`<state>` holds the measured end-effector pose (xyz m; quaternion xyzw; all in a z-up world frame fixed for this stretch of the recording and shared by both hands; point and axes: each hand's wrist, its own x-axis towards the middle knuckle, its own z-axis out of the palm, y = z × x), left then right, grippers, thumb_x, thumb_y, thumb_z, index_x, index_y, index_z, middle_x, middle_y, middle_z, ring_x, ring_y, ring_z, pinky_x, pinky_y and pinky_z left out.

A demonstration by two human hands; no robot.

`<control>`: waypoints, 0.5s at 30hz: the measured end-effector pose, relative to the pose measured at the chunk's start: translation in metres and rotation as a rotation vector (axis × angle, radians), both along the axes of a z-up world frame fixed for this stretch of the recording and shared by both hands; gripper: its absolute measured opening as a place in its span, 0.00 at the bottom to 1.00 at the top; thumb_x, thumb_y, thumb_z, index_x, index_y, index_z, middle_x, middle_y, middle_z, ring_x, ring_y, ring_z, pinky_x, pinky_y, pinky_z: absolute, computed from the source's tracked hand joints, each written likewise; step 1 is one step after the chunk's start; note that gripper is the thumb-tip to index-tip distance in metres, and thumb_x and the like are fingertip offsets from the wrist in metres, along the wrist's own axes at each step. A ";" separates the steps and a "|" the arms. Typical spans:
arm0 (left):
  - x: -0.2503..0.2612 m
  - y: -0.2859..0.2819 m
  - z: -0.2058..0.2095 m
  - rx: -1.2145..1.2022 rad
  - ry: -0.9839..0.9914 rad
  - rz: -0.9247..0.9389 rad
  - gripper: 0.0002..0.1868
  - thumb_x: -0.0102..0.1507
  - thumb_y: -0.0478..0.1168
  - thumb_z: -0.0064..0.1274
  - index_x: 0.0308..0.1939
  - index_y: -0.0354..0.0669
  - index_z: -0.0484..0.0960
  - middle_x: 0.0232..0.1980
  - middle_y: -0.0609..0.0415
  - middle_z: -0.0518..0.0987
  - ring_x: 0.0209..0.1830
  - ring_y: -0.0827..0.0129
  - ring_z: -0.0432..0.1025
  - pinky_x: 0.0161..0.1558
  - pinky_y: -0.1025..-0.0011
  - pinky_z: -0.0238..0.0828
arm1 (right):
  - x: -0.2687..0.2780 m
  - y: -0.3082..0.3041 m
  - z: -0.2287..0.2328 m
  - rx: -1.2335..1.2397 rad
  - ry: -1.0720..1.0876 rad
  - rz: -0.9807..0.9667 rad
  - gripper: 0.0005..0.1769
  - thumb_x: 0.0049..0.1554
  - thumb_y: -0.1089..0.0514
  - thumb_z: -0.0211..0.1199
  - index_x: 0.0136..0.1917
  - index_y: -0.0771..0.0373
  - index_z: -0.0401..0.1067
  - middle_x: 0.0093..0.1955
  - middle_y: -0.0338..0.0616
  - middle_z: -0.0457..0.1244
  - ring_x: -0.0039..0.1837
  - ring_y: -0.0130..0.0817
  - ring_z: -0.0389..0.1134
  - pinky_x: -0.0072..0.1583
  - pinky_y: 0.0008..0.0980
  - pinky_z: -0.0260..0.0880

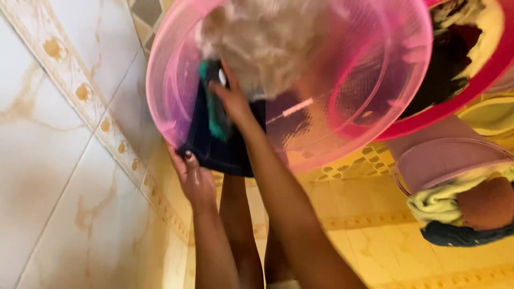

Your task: Hand-washing dark clothing items in a plastic basin using a scrub brush and soapy water.

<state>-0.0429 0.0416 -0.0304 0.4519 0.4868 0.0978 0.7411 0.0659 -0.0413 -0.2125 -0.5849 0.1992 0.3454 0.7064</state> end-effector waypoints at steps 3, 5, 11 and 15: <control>-0.014 0.009 -0.006 0.010 0.060 -0.079 0.37 0.73 0.46 0.50 0.81 0.40 0.52 0.80 0.48 0.57 0.79 0.61 0.55 0.80 0.62 0.46 | 0.033 -0.033 -0.053 -0.538 0.226 0.533 0.34 0.62 0.40 0.62 0.73 0.64 0.67 0.69 0.61 0.66 0.68 0.51 0.66 0.69 0.46 0.65; 0.003 0.015 0.018 0.431 0.338 -0.395 0.23 0.76 0.46 0.47 0.72 0.40 0.68 0.71 0.49 0.69 0.70 0.61 0.65 0.74 0.63 0.58 | 0.046 -0.061 -0.053 -0.709 0.099 0.739 0.38 0.63 0.34 0.61 0.75 0.60 0.64 0.73 0.58 0.63 0.72 0.52 0.65 0.72 0.46 0.63; 0.019 0.016 0.066 0.872 0.503 -0.623 0.09 0.74 0.40 0.51 0.49 0.38 0.81 0.55 0.48 0.76 0.56 0.55 0.74 0.58 0.59 0.73 | 0.026 -0.093 0.121 -0.265 0.154 0.746 0.47 0.57 0.43 0.63 0.83 0.41 0.47 0.79 0.49 0.57 0.74 0.50 0.62 0.71 0.41 0.62; -0.001 0.039 0.091 0.670 0.355 -0.419 0.07 0.75 0.38 0.47 0.49 0.41 0.80 0.57 0.51 0.75 0.53 0.60 0.75 0.51 0.64 0.74 | 0.012 -0.097 0.194 -0.119 0.050 0.664 0.46 0.58 0.51 0.65 0.84 0.48 0.47 0.79 0.54 0.58 0.77 0.51 0.61 0.74 0.42 0.59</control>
